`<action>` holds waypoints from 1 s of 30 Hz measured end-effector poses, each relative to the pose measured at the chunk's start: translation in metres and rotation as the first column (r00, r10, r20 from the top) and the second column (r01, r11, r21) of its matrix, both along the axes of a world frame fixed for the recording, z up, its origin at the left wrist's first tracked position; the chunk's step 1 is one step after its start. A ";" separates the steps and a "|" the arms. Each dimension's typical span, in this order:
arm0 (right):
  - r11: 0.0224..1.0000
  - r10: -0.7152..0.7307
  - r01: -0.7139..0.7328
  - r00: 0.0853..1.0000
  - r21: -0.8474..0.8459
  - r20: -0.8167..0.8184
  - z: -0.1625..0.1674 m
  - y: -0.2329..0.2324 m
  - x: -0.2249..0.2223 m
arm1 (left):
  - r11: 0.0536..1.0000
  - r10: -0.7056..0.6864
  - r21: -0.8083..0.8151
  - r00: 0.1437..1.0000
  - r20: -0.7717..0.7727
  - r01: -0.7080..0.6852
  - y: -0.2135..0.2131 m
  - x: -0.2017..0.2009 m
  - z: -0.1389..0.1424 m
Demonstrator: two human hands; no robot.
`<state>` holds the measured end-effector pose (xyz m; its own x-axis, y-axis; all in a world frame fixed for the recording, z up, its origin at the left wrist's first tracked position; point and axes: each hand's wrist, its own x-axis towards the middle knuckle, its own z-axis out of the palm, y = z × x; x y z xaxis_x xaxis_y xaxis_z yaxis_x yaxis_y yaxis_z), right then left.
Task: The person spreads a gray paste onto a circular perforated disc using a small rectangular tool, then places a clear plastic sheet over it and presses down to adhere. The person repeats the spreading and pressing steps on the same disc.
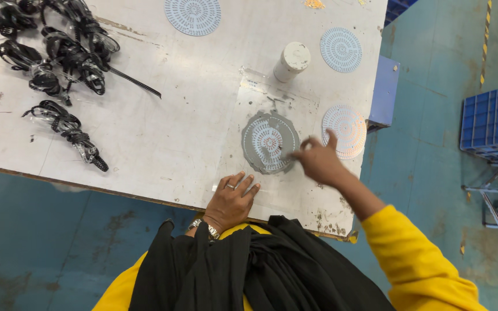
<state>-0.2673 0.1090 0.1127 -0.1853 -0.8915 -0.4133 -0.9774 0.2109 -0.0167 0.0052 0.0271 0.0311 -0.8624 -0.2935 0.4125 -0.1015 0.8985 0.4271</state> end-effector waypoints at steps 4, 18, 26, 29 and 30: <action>0.973 -0.055 0.065 0.997 -0.221 0.050 0.001 -0.054 -0.023 | 1.000 0.010 0.006 1.000 0.005 -0.010 0.001 0.001 0.000; 0.997 0.007 -0.004 0.999 -0.078 0.041 -0.018 -0.056 -0.007 | 1.000 -0.001 0.003 1.000 0.021 0.001 0.000 0.000 0.003; 0.998 -0.005 0.005 1.000 0.056 -0.003 0.005 -0.058 -0.004 | 1.000 -0.006 -0.003 1.000 0.010 0.006 -0.001 0.001 0.003; 0.995 -0.088 0.088 0.996 -0.055 0.006 0.016 -0.073 -0.021 | 1.000 -0.007 -0.001 1.000 0.007 0.007 -0.001 -0.001 0.001; 0.985 -0.119 0.119 0.993 -0.124 0.009 0.019 -0.078 -0.027 | 1.000 -0.003 -0.002 1.000 0.005 0.003 -0.001 -0.001 0.000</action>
